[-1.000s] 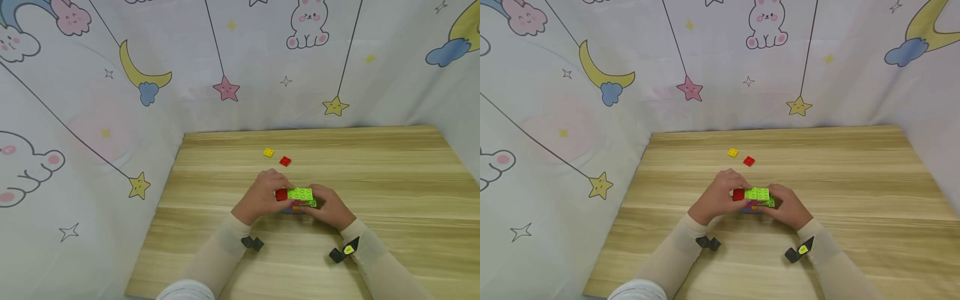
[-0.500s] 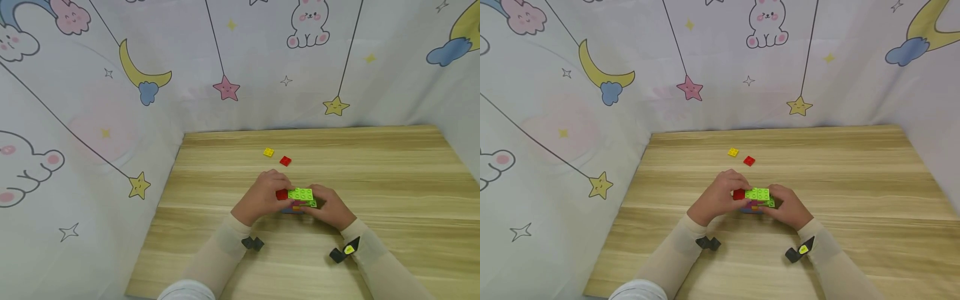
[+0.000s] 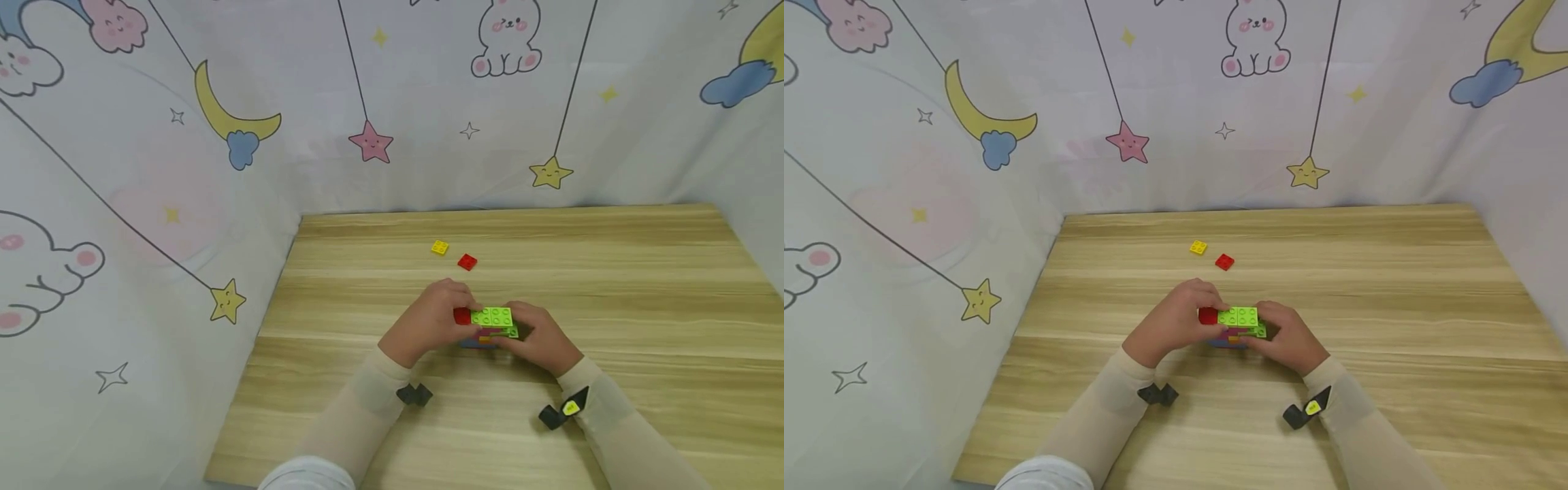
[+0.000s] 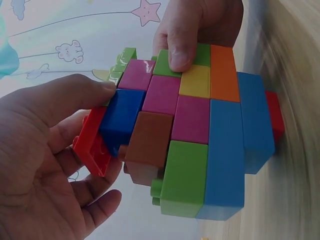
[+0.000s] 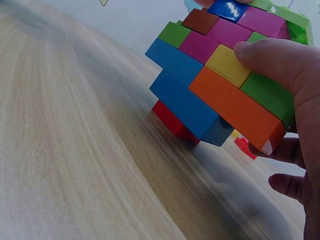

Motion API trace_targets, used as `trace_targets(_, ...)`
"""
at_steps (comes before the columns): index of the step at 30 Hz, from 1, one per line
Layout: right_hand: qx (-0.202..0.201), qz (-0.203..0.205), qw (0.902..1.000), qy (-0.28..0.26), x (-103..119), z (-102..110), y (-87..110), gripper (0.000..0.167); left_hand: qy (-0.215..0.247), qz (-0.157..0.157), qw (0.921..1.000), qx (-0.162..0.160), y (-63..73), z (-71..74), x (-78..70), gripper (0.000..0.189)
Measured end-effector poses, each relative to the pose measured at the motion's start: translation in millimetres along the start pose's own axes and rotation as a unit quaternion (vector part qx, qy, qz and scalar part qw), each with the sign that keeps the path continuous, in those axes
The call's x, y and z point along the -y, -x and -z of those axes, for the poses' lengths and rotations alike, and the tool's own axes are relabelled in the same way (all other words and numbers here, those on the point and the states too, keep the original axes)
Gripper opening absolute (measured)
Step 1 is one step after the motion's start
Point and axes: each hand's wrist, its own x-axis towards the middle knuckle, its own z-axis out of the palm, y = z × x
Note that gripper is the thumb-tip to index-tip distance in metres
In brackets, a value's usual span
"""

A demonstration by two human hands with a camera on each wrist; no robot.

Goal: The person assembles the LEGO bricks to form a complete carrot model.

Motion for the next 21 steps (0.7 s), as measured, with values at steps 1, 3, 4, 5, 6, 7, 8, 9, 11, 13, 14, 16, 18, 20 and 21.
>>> trace_targets(1,0.001,-0.001,1.0,0.0,0,0,-0.1,0.04,0.001,0.001,1.0,0.001,0.2,0.1,0.4,0.032)
trace_targets(3,0.003,-0.003,1.0,0.0,1,0,0.0,0.041,0.003,0.001,1.0,0.0,0.3,-0.5,1.6,0.033)
trace_targets(4,0.003,-0.004,1.0,0.001,2,0,0.0,0.041,0.002,0.001,1.0,-0.001,0.6,-1.0,2.5,0.034)
trace_targets(5,0.004,-0.004,1.0,0.001,2,0,-0.1,0.041,0.001,0.001,1.0,-0.003,0.8,-1.7,3.3,0.034)
trace_targets(6,0.004,-0.003,1.0,0.001,2,0,0.0,0.041,-0.001,-0.001,1.0,-0.005,1.2,-2.5,4.1,0.034)
trace_targets(7,0.003,-0.004,1.0,-0.001,3,1,0.3,0.042,-0.005,-0.003,1.0,-0.008,0.8,-3.5,4.6,0.034)
trace_targets(8,0.001,-0.004,1.0,-0.002,2,1,0.8,0.042,-0.008,-0.006,0.9999,-0.011,0.3,-4.7,5.1,0.034)
trace_targets(9,0.0,-0.002,1.0,-0.003,2,1,1.2,0.041,-0.011,-0.009,0.9998,-0.014,-0.1,-5.7,5.6,0.034)
trace_targets(11,-0.004,0.002,1.0,-0.007,1,1,2.1,0.041,-0.01,-0.014,0.9997,-0.019,-0.5,-7.3,6.8,0.033)
trace_targets(13,-0.004,0.005,0.9999,-0.012,0,1,2.7,0.041,-0.005,-0.018,0.9996,-0.022,-0.5,-8.7,9.5,0.032)
trace_targets(14,-0.004,0.007,0.9999,-0.013,0,1,2.9,0.041,0.002,-0.019,0.9995,-0.024,-0.5,-8.9,11.7,0.031)
trace_targets(16,-0.001,0.006,0.9999,-0.014,0,1,2.8,0.041,0.036,-0.015,0.9988,-0.029,-0.8,-8.7,18.4,0.029)
trace_targets(18,0.001,0.005,0.9999,-0.012,0,1,2.5,0.041,0.073,-0.004,0.9965,-0.04,-2.2,-7.8,28.3,0.025)
trace_targets(20,0.003,0.002,1.0,-0.009,0,1,1.7,0.041,0.103,0.017,0.9925,-0.064,-4.6,-7.3,42.2,0.021)
trace_targets(21,0.004,0.0,1.0,-0.008,0,1,1.3,0.04,0.11,0.033,0.9904,-0.077,-5.8,-7.1,50.2,0.021)
